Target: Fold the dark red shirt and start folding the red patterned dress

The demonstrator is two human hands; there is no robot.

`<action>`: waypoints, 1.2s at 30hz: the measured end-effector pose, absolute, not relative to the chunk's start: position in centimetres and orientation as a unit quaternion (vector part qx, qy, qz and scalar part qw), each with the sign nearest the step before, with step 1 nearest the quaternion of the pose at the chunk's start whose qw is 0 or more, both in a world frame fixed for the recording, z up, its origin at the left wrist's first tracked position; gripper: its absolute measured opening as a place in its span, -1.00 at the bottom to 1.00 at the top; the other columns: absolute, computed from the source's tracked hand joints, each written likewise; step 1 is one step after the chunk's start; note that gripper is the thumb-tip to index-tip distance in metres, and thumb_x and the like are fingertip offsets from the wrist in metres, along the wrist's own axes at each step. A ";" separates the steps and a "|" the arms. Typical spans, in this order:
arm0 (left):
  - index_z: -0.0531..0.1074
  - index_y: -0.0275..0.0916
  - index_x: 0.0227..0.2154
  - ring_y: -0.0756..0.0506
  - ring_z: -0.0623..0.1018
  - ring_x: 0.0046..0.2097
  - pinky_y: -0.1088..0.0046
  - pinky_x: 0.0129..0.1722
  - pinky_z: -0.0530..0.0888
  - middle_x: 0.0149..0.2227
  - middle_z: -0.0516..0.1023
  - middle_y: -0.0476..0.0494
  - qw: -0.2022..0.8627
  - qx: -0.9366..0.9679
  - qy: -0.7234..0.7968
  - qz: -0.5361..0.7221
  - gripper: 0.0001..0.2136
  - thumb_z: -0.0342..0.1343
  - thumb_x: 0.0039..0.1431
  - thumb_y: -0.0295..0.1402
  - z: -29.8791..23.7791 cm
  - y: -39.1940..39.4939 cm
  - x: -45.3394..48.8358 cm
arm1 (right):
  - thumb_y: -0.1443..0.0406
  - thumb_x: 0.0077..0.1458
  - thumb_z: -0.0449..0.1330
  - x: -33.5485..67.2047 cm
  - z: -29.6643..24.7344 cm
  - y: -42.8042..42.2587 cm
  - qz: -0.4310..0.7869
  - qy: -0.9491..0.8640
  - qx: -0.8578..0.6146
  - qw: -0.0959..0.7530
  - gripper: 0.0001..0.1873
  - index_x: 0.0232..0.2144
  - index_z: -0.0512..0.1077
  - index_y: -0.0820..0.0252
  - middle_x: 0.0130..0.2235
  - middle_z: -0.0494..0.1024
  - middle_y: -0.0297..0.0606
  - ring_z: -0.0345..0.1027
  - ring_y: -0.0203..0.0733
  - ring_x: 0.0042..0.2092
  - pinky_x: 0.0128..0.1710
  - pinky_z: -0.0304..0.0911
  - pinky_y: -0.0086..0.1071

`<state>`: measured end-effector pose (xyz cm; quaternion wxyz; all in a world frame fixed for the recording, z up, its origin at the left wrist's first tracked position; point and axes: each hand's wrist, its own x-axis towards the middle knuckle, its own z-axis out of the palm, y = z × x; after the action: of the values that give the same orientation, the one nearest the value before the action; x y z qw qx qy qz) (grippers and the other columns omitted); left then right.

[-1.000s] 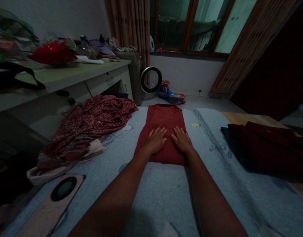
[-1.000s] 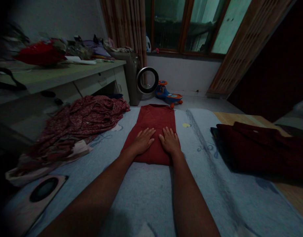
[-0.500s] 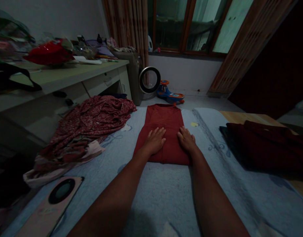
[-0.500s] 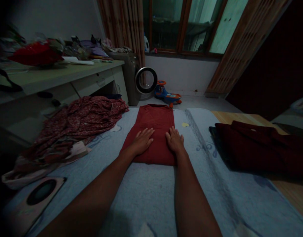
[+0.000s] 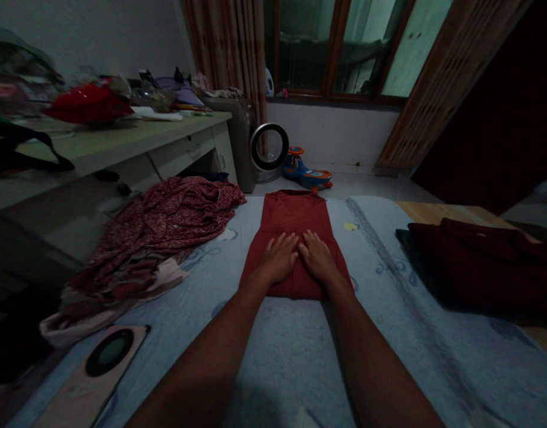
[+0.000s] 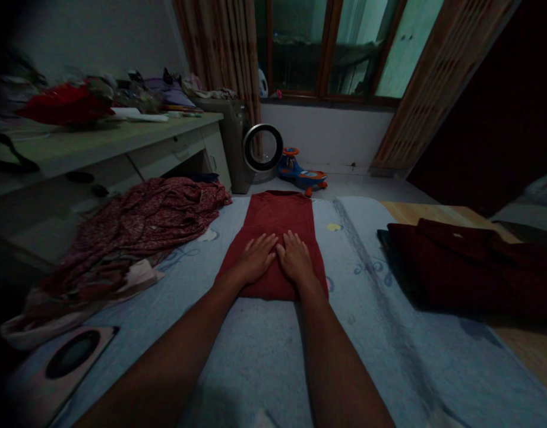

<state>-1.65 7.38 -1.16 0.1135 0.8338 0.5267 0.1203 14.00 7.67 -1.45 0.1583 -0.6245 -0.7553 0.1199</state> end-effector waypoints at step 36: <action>-0.03 -0.17 0.36 -0.15 -0.06 0.42 0.05 0.37 -0.05 0.42 -0.03 -0.06 0.133 0.838 0.519 0.104 -0.47 -0.25 0.38 -0.20 -0.6 7.2 -1.8 | 0.04 0.35 -0.26 18.8 -1.3 8.4 0.120 -0.686 -0.715 0.064 -0.34 0.38 -0.04 0.20 0.43 -0.16 -0.21 -0.27 0.00 0.42 0.32 -0.18 0.07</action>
<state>-1.77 7.17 -0.55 0.1328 0.8377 0.5194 0.1038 18.80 8.44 -1.35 0.0644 -0.7149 -0.6858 0.1201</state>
